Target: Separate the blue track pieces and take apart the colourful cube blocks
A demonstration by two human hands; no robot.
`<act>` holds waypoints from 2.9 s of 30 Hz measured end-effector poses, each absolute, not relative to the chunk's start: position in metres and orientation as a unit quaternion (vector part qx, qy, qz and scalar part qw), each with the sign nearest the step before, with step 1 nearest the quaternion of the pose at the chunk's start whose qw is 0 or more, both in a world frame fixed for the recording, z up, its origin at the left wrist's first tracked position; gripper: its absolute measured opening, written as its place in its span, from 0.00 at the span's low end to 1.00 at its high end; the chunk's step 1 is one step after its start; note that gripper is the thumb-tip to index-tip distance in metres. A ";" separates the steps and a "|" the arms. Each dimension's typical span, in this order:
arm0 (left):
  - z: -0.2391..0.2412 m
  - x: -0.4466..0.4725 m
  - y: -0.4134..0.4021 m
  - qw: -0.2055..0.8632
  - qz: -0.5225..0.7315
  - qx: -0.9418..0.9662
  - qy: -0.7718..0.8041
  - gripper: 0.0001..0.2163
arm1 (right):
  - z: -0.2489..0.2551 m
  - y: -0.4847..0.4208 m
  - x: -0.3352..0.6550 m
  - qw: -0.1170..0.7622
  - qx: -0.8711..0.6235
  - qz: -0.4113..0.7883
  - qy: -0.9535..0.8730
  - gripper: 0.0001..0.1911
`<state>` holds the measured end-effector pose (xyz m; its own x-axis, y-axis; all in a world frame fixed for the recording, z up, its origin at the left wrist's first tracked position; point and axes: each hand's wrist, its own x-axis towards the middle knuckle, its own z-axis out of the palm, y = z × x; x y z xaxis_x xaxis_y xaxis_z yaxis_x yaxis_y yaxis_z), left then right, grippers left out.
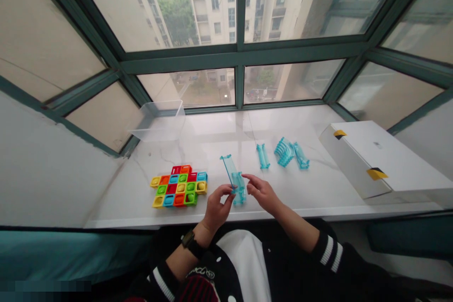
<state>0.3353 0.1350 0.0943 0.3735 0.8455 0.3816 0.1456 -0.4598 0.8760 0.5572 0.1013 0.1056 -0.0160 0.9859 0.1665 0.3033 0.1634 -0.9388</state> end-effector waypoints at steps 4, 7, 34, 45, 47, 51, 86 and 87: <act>0.104 0.339 0.131 0.412 0.437 0.733 0.319 0.03 | 0.112 0.098 0.545 0.443 -0.531 0.427 -0.583 0.25; 0.107 0.342 0.129 0.415 0.432 0.733 0.322 0.04 | 0.112 0.097 0.540 0.444 -0.546 0.439 -0.559 0.22; 0.106 0.360 0.120 0.338 0.236 0.822 0.393 0.09 | 0.121 0.091 0.537 0.407 -0.653 0.235 -0.594 0.17; 0.105 0.362 0.121 0.255 0.156 0.882 0.364 0.11 | 0.106 0.105 0.567 0.445 -0.686 0.371 -0.441 0.42; 0.105 0.363 0.121 0.240 0.143 0.887 0.367 0.11 | 0.102 0.107 0.570 0.443 -0.684 0.399 -0.420 0.45; 0.105 0.363 0.121 0.237 0.134 0.887 0.372 0.10 | 0.097 0.109 0.575 0.433 -0.665 0.426 -0.433 0.45; 0.084 0.434 0.169 0.529 0.267 0.698 0.402 0.15 | 0.090 0.086 0.599 0.470 -0.666 0.263 -0.515 0.17; 0.084 0.438 0.172 0.528 0.270 0.701 0.395 0.15 | 0.091 0.086 0.601 0.477 -0.663 0.252 -0.519 0.20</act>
<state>0.4384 0.1715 0.0842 0.5412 0.8400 -0.0379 0.2692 -0.1304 0.9542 0.6015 0.0860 0.0907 0.3343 0.9287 0.1603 0.4480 -0.0069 -0.8940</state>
